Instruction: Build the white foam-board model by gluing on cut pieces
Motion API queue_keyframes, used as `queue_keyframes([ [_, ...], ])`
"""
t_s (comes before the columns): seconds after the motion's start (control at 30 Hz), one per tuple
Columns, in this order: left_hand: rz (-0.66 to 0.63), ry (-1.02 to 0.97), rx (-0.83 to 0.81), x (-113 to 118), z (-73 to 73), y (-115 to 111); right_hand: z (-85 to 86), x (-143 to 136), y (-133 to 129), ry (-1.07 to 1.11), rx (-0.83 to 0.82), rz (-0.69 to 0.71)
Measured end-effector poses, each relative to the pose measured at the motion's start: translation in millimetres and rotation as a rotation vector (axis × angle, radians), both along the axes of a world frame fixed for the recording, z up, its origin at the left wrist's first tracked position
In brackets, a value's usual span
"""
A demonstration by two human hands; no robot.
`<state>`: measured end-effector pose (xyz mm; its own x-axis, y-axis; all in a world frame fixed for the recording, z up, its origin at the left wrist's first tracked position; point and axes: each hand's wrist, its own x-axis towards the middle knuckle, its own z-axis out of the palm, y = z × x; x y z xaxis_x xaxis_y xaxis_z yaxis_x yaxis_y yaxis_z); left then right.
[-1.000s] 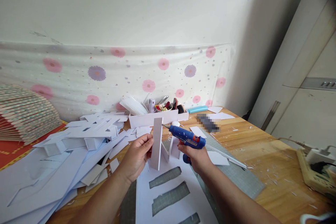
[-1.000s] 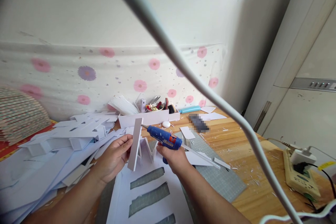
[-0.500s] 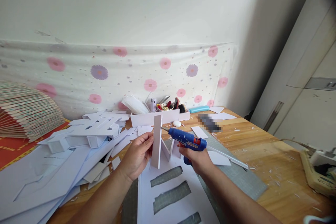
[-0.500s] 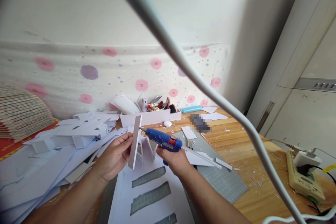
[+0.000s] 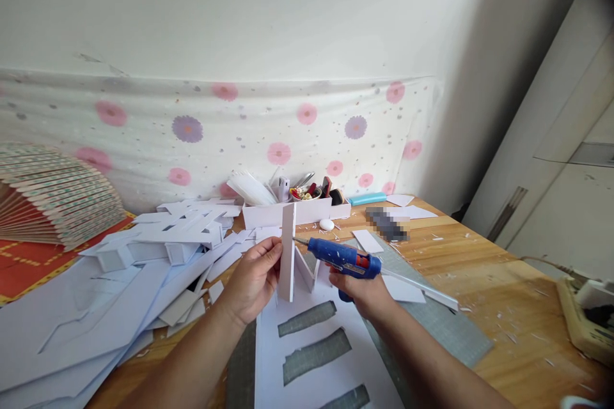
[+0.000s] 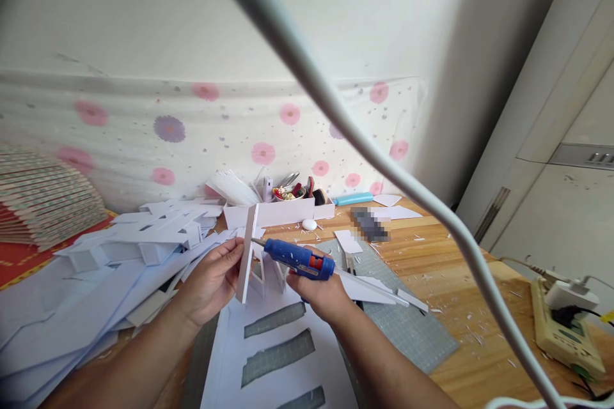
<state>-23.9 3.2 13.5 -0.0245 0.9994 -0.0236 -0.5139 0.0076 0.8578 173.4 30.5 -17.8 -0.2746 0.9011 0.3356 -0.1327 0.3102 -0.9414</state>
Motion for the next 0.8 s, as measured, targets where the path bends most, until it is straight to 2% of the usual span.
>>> queue_keyframes([
  [0.17, 0.009, -0.043, 0.014, -1.4, 1.1, -0.9, 0.7, 1.1, -1.8, -0.029, 0.037, 0.017],
  [0.4, 0.032, -0.097, 0.02, -3.4, 2.1, 1.1, 14.2, 0.4, -10.0, -0.12, 0.091, 0.01],
  [0.67, 0.035, -0.128, 0.036, -4.6, 7.9, -0.3, 11.3, 0.1, -11.9, -0.141, 0.006, 0.092],
  [0.8, 0.045, -0.15, 0.049, -6.2, 9.6, -0.7, 14.8, 0.4, -14.9, -0.17, 0.018, 0.112],
])
